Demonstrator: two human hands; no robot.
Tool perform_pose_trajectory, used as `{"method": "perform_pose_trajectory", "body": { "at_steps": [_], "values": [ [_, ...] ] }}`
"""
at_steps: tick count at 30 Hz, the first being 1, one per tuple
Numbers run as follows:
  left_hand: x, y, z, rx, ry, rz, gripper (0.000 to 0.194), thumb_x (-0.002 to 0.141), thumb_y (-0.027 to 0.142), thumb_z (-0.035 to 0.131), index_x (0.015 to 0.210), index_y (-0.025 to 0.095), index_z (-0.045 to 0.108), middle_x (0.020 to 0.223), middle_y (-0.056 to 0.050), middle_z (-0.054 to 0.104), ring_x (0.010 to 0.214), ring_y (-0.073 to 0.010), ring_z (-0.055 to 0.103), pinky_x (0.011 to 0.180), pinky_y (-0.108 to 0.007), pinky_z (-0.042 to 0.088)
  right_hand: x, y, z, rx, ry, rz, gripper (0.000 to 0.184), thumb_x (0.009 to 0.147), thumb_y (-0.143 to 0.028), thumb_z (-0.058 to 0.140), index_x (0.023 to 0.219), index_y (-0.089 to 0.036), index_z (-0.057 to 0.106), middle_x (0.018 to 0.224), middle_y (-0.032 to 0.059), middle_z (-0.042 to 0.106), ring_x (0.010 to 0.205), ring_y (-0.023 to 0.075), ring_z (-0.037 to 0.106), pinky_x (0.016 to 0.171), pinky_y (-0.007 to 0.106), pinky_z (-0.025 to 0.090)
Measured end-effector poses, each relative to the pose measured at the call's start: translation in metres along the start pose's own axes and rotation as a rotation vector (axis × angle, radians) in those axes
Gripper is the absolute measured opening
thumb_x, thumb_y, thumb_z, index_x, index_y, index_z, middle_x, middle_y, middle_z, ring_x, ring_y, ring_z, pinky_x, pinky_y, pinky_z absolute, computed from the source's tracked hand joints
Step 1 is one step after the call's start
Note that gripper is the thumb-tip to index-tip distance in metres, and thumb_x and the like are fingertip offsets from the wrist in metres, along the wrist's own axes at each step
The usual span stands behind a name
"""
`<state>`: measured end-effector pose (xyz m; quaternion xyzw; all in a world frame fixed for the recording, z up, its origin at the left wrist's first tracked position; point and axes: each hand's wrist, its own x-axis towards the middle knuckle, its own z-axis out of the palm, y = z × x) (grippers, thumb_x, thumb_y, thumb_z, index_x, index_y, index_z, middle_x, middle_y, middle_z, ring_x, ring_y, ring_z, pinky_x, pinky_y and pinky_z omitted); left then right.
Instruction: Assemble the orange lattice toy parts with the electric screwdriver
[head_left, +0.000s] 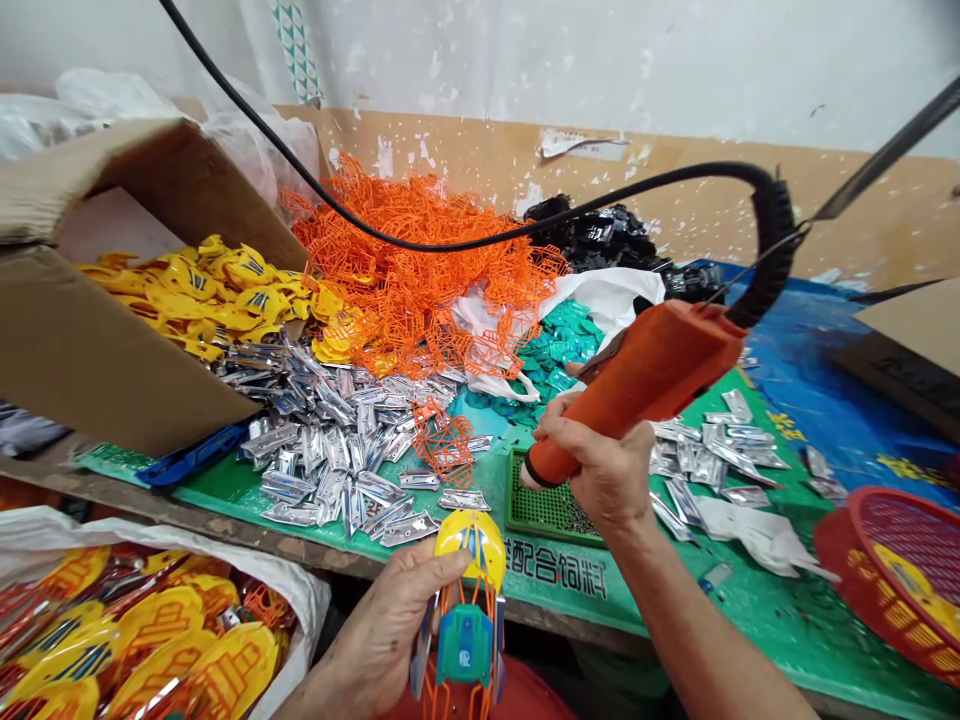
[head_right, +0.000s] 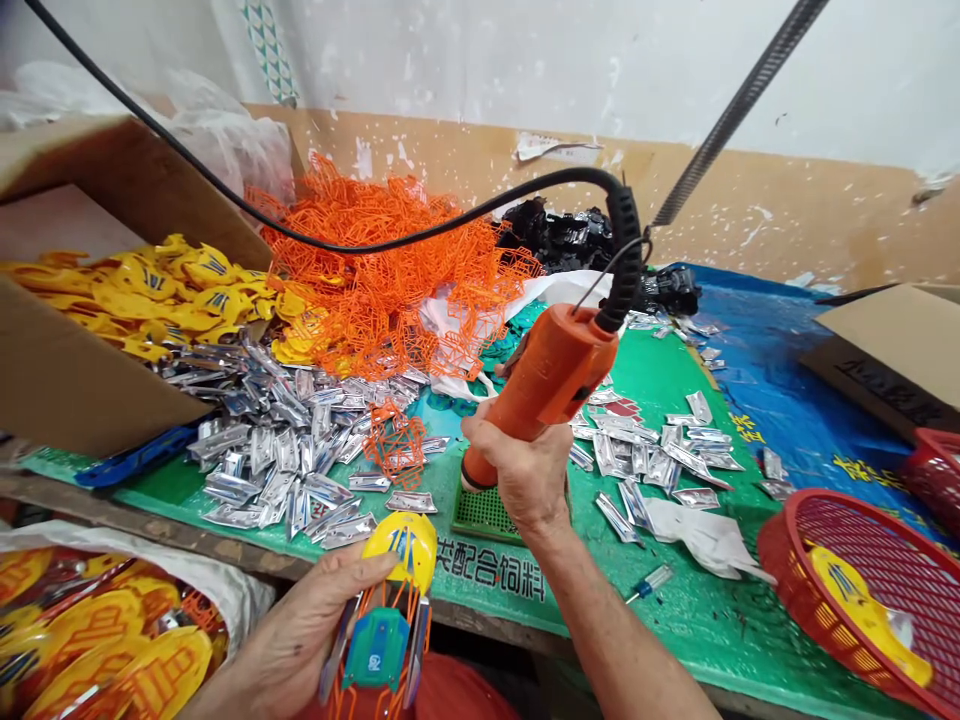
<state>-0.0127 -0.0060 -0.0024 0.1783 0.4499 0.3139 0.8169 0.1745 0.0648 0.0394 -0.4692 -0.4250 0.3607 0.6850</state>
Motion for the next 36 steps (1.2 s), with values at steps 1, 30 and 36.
{"method": "perform_pose_trajectory", "body": {
  "at_steps": [1,30,36],
  "values": [
    [0.0000,0.0003,0.0007,-0.001,0.004,-0.002,0.032,0.067,0.032,0.079,0.088,0.010,0.070,0.074,-0.009,0.072,0.058,-0.0152,0.064,0.056,-0.024,0.050,-0.0001,0.0009,0.0002,0.005,0.001,0.001,0.014,0.062,-0.024,0.075,0.062,-0.018,0.063,0.063,-0.0016,0.060,0.054,0.0127,0.052,0.055,0.031,0.044],
    [-0.0014,0.0013,0.0078,0.003,0.034,0.011,0.031,0.064,0.033,0.082,0.082,0.010,0.072,0.070,-0.006,0.070,0.054,-0.0111,0.060,0.051,-0.020,0.048,-0.0056,0.0035,0.0041,-0.018,-0.015,0.008,0.012,0.060,-0.022,0.075,0.062,-0.019,0.064,0.063,-0.0015,0.061,0.055,0.0125,0.053,0.053,0.031,0.045],
    [-0.0011,-0.0003,0.0070,0.002,0.010,0.026,0.030,0.067,0.032,0.080,0.086,0.010,0.072,0.073,-0.006,0.071,0.056,-0.0108,0.061,0.053,-0.020,0.049,-0.0065,0.0034,0.0056,0.006,0.001,-0.012,0.013,0.058,-0.019,0.076,0.064,-0.019,0.064,0.062,-0.0022,0.062,0.054,0.0118,0.053,0.052,0.029,0.044]
  ]
}}
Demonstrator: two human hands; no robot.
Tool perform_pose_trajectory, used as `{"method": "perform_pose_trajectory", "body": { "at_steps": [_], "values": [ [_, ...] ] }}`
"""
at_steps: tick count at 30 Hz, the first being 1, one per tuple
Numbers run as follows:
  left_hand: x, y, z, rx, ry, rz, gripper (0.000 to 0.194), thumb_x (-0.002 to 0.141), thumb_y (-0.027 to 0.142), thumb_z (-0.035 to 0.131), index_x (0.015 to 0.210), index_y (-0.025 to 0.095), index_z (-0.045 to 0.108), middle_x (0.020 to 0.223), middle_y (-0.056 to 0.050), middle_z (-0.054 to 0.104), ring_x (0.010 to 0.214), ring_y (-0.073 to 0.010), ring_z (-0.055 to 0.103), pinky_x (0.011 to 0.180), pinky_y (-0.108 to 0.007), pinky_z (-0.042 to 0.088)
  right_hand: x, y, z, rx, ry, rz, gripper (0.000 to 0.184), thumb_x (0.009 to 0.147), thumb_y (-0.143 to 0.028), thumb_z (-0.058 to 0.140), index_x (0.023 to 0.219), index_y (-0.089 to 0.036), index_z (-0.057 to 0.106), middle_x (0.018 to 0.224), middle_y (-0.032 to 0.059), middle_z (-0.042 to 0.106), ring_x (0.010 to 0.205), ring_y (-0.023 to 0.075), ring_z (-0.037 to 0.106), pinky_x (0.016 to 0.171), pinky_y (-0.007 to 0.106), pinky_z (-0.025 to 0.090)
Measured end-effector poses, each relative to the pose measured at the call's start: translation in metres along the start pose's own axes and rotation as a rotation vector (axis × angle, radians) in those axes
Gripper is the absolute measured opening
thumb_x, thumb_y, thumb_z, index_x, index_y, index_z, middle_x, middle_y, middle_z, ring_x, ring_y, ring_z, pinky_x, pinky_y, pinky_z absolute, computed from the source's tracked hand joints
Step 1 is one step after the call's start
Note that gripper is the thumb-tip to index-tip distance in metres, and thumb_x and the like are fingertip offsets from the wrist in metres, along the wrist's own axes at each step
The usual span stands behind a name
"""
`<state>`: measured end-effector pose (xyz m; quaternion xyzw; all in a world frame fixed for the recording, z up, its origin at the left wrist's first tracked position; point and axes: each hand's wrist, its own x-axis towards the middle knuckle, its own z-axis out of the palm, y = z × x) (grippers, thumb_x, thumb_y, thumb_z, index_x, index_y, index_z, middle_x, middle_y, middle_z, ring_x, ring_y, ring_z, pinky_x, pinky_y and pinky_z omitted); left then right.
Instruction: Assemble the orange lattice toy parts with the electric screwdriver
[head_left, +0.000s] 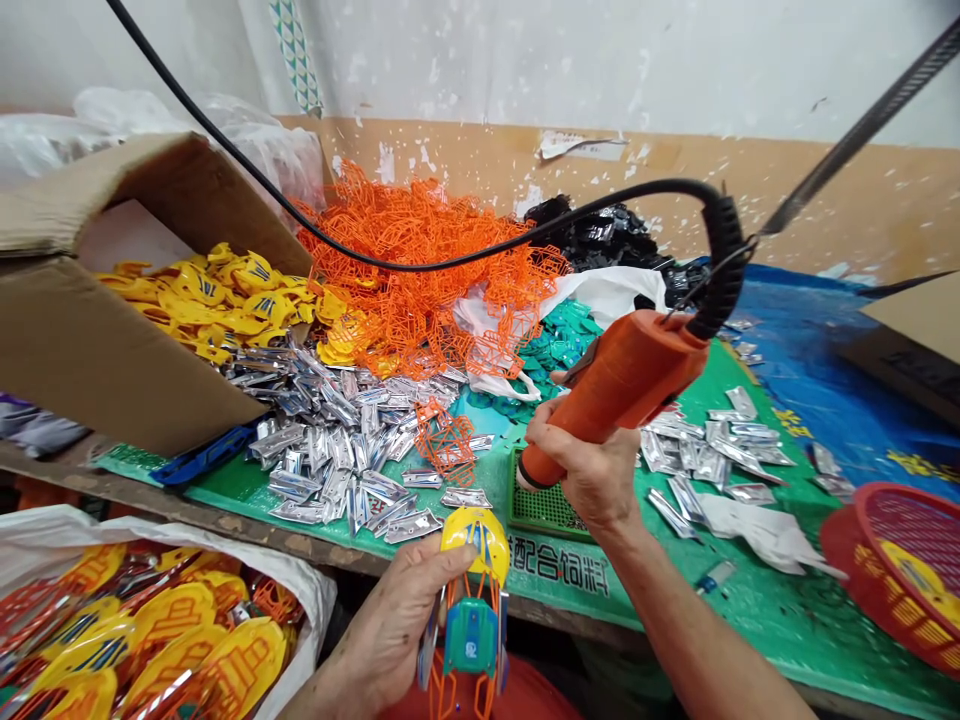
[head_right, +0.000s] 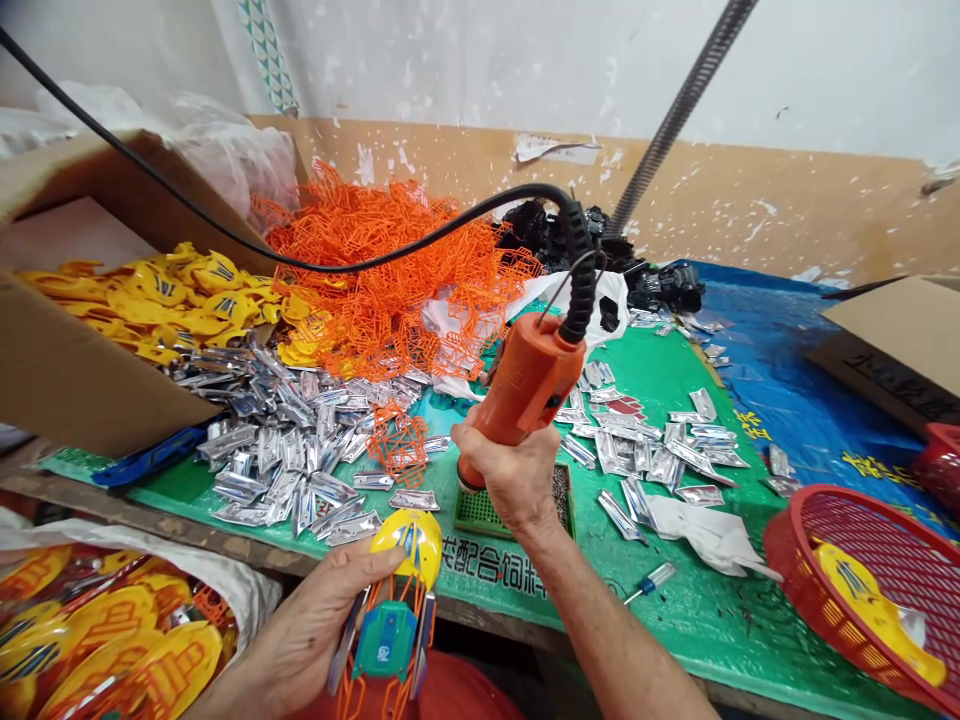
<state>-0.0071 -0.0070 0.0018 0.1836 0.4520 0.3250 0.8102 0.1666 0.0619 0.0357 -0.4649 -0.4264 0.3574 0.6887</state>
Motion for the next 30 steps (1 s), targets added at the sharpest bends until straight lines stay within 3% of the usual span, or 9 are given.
{"method": "perform_pose_trajectory", "body": {
  "at_steps": [6,11,13,18,25,30],
  "values": [
    [0.002,-0.001,0.003,0.024,0.003,0.010,0.030,0.067,0.033,0.080,0.083,0.010,0.071,0.070,-0.007,0.070,0.055,-0.0124,0.060,0.053,-0.022,0.048,0.005,-0.002,-0.005,0.021,0.003,-0.014,0.011,0.061,-0.021,0.075,0.062,-0.017,0.065,0.063,-0.0007,0.062,0.054,0.0123,0.054,0.054,0.031,0.044],
    [0.000,0.001,0.009,0.029,0.003,0.015,0.032,0.063,0.035,0.081,0.080,0.009,0.071,0.067,-0.006,0.069,0.054,-0.0125,0.060,0.052,-0.022,0.047,0.009,-0.025,-0.008,0.126,0.030,-0.045,0.011,0.059,-0.018,0.074,0.063,-0.016,0.064,0.063,-0.0009,0.061,0.056,0.0138,0.057,0.058,0.033,0.046],
    [-0.002,0.002,0.011,0.021,-0.009,0.018,0.033,0.062,0.036,0.081,0.079,0.009,0.071,0.066,-0.006,0.069,0.054,-0.0119,0.059,0.053,-0.021,0.047,0.006,-0.037,-0.007,0.186,0.007,-0.048,0.013,0.060,-0.016,0.072,0.070,-0.017,0.065,0.061,-0.0022,0.060,0.053,0.0132,0.056,0.056,0.032,0.047],
    [-0.003,0.003,0.014,0.009,-0.016,0.020,0.032,0.061,0.034,0.081,0.077,0.009,0.072,0.067,-0.007,0.070,0.055,-0.0119,0.059,0.055,-0.021,0.048,-0.011,-0.058,-0.002,0.260,-0.058,-0.034,0.041,0.062,-0.013,0.068,0.102,-0.023,0.063,0.063,-0.0038,0.062,0.056,0.0149,0.058,0.056,0.032,0.050],
    [0.000,0.001,0.012,-0.020,-0.034,0.025,0.039,0.061,0.036,0.081,0.084,0.007,0.072,0.073,-0.009,0.072,0.055,-0.0124,0.059,0.054,-0.022,0.046,-0.028,-0.056,0.008,0.309,-0.142,-0.011,0.046,0.065,-0.013,0.069,0.107,-0.028,0.062,0.068,-0.0044,0.062,0.060,0.0127,0.058,0.062,0.030,0.051],
    [0.001,-0.001,0.011,-0.016,-0.027,0.032,0.033,0.063,0.034,0.079,0.082,0.007,0.071,0.067,-0.008,0.070,0.052,-0.0121,0.057,0.052,-0.022,0.045,-0.029,-0.053,0.013,0.318,-0.145,0.032,0.047,0.064,-0.015,0.072,0.108,-0.029,0.062,0.068,-0.0039,0.063,0.061,0.0136,0.058,0.062,0.031,0.052]
  ]
}}
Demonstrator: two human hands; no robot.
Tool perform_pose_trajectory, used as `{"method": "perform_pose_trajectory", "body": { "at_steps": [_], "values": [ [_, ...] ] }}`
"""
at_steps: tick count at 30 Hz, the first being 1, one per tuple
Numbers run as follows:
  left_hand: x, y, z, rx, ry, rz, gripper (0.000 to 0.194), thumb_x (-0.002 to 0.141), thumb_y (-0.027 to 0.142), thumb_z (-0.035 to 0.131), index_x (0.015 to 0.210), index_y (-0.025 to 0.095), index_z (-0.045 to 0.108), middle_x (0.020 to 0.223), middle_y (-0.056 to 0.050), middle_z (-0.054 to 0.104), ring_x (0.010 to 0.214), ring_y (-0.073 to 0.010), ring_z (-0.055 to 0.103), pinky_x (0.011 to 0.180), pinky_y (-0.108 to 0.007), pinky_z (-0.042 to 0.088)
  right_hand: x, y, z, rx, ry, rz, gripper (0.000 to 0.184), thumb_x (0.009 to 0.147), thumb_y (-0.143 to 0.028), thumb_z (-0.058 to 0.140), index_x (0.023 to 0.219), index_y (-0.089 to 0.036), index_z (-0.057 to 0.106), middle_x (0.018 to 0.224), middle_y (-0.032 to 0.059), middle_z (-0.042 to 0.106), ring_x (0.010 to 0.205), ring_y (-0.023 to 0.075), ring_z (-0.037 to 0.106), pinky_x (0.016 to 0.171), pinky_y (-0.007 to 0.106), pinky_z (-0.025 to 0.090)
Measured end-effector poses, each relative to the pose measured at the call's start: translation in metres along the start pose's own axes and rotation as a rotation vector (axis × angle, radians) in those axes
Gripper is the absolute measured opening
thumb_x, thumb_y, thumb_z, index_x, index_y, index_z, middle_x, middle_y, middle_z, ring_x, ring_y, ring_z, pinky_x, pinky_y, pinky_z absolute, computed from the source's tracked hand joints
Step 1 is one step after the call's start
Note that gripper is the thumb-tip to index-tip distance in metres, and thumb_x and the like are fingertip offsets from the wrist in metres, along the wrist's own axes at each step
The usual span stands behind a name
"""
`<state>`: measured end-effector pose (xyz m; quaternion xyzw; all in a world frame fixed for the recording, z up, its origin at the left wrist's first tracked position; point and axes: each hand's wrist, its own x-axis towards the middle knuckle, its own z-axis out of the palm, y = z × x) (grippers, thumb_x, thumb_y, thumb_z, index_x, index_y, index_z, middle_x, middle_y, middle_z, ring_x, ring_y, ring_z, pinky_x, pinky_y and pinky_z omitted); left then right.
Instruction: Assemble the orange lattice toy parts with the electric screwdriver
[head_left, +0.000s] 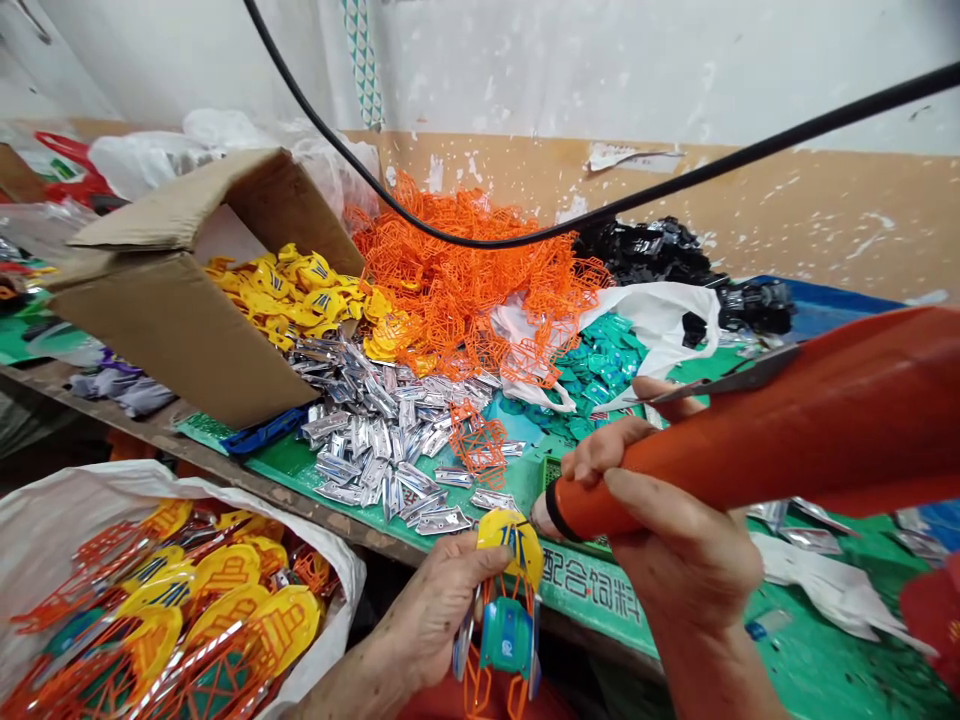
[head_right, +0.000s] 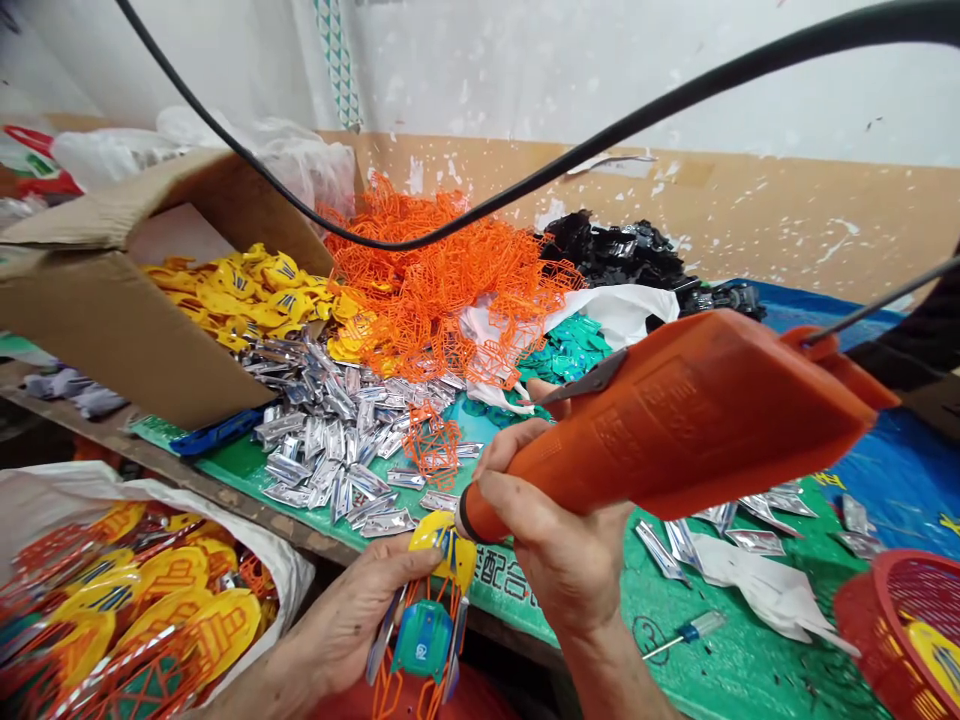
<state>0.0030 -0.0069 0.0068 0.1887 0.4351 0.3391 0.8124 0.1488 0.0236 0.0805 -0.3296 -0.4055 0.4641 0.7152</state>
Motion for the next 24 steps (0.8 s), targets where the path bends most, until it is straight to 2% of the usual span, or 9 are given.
{"method": "perform_pose_trajectory", "body": {
  "at_steps": [8,16,24],
  "values": [
    [0.001,0.001,-0.001,-0.003,0.009,0.007,0.036,0.063,0.034,0.079,0.083,0.007,0.070,0.070,-0.009,0.070,0.053,-0.0115,0.057,0.052,-0.022,0.044,-0.001,0.006,0.000,-0.014,0.015,0.013,0.047,0.063,-0.014,0.072,0.106,-0.028,0.061,0.069,-0.0042,0.063,0.059,0.0137,0.058,0.061,0.032,0.051],
    [0.001,-0.001,-0.001,0.029,0.007,0.012,0.037,0.063,0.035,0.079,0.084,0.007,0.070,0.070,-0.009,0.069,0.054,-0.0118,0.057,0.053,-0.022,0.045,-0.003,0.013,-0.006,-0.084,0.011,0.032,0.017,0.064,-0.018,0.073,0.077,-0.022,0.063,0.070,-0.0029,0.061,0.063,0.0141,0.057,0.068,0.035,0.049],
    [-0.001,-0.005,0.000,0.109,0.030,0.050,0.033,0.066,0.037,0.075,0.083,0.009,0.069,0.064,-0.005,0.066,0.046,-0.0093,0.049,0.044,-0.020,0.037,-0.007,0.014,-0.007,-0.162,0.000,0.021,0.021,0.065,-0.021,0.072,0.083,-0.023,0.062,0.072,-0.0024,0.059,0.065,0.0153,0.056,0.069,0.036,0.050]
  ]
}}
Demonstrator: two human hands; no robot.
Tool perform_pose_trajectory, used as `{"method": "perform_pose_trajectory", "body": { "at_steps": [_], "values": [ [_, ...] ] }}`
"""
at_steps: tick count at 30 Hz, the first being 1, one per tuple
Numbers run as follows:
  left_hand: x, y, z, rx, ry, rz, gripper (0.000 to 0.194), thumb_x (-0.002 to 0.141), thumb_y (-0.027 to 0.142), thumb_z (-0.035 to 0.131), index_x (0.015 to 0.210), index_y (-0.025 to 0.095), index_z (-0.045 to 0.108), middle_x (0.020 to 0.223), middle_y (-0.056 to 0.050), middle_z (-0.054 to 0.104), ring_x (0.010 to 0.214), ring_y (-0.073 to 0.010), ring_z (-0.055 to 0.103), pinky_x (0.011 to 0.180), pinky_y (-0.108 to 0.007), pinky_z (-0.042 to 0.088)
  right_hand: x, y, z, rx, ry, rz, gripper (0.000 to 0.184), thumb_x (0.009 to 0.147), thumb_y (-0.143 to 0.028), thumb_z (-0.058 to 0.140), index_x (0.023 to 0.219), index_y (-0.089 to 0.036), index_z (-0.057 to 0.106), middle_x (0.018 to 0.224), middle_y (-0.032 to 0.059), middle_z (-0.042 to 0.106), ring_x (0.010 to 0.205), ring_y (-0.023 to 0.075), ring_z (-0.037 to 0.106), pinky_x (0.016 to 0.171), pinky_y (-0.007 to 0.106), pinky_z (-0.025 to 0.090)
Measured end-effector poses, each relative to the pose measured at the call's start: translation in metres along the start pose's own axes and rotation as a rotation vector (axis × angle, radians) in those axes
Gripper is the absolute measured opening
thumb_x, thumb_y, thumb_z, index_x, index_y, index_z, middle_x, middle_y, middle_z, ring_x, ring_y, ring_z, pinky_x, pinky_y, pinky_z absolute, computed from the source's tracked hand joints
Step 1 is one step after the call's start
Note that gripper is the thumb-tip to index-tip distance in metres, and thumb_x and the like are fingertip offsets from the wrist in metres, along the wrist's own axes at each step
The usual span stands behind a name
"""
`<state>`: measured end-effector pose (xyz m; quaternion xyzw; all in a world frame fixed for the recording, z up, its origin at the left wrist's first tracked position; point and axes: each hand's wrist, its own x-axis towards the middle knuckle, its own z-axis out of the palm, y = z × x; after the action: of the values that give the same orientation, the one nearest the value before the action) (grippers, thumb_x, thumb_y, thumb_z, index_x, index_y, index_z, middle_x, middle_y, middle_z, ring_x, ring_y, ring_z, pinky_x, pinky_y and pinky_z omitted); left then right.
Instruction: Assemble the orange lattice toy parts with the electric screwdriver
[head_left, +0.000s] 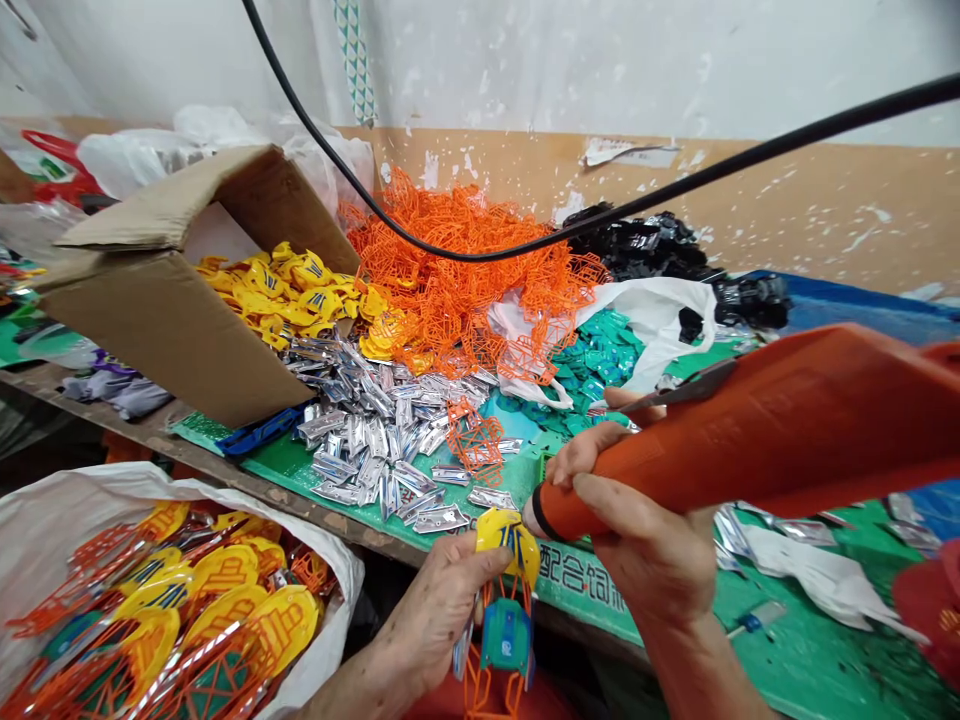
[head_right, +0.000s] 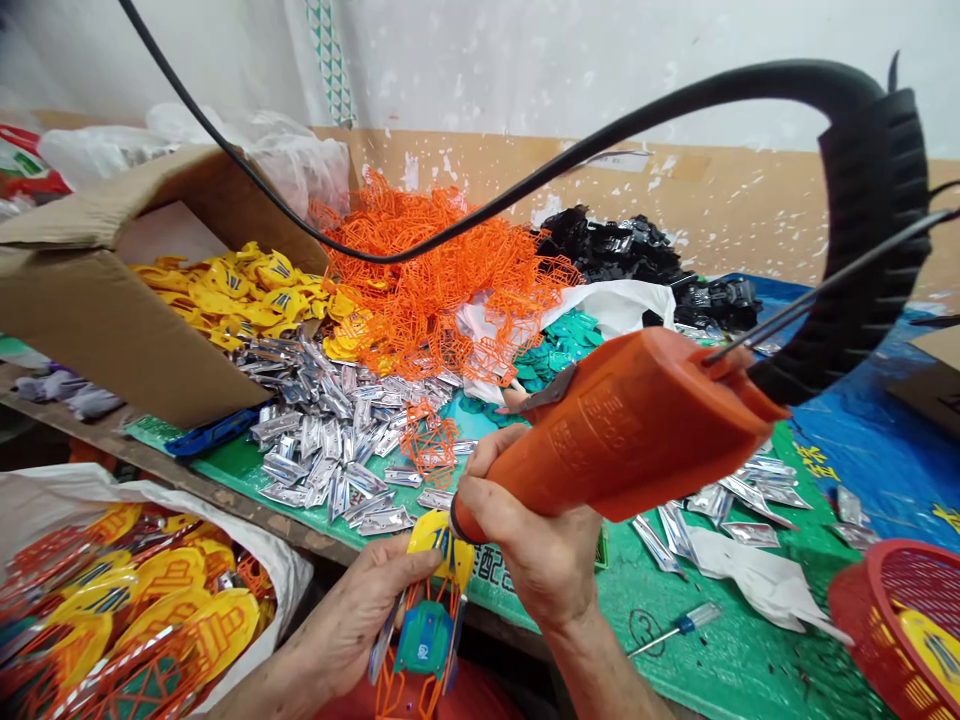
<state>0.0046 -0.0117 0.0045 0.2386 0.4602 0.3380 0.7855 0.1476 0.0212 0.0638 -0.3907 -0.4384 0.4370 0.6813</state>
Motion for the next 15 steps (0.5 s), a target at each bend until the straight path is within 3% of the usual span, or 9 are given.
{"method": "perform_pose_trajectory", "body": {
  "at_steps": [5,13,15],
  "values": [
    [0.0022,-0.0057,-0.0012,0.046,-0.018,0.081,0.031,0.072,0.038,0.072,0.085,0.011,0.072,0.064,-0.003,0.064,0.049,-0.0109,0.050,0.046,-0.021,0.035,-0.0033,-0.0014,0.0013,0.015,-0.029,0.002,0.024,0.066,-0.019,0.071,0.087,-0.023,0.060,0.070,-0.0032,0.058,0.063,0.0147,0.056,0.070,0.037,0.050],
    [0.0006,-0.0079,-0.0041,0.118,0.031,0.179,0.026,0.073,0.037,0.071,0.081,0.011,0.074,0.068,-0.003,0.065,0.059,-0.0123,0.050,0.052,-0.021,0.038,-0.0066,0.0042,0.0046,0.100,-0.050,-0.018,0.048,0.068,-0.013,0.069,0.111,-0.027,0.054,0.071,-0.0054,0.058,0.062,0.0141,0.057,0.069,0.036,0.048],
    [0.0008,-0.0105,-0.0066,0.126,0.029,0.191,0.027,0.074,0.037,0.070,0.081,0.011,0.073,0.070,-0.004,0.065,0.058,-0.0122,0.050,0.052,-0.021,0.038,-0.0080,0.0068,0.0046,0.093,-0.057,-0.035,0.044,0.068,-0.014,0.069,0.108,-0.026,0.055,0.071,-0.0053,0.058,0.063,0.0144,0.057,0.070,0.037,0.049]
  ]
}}
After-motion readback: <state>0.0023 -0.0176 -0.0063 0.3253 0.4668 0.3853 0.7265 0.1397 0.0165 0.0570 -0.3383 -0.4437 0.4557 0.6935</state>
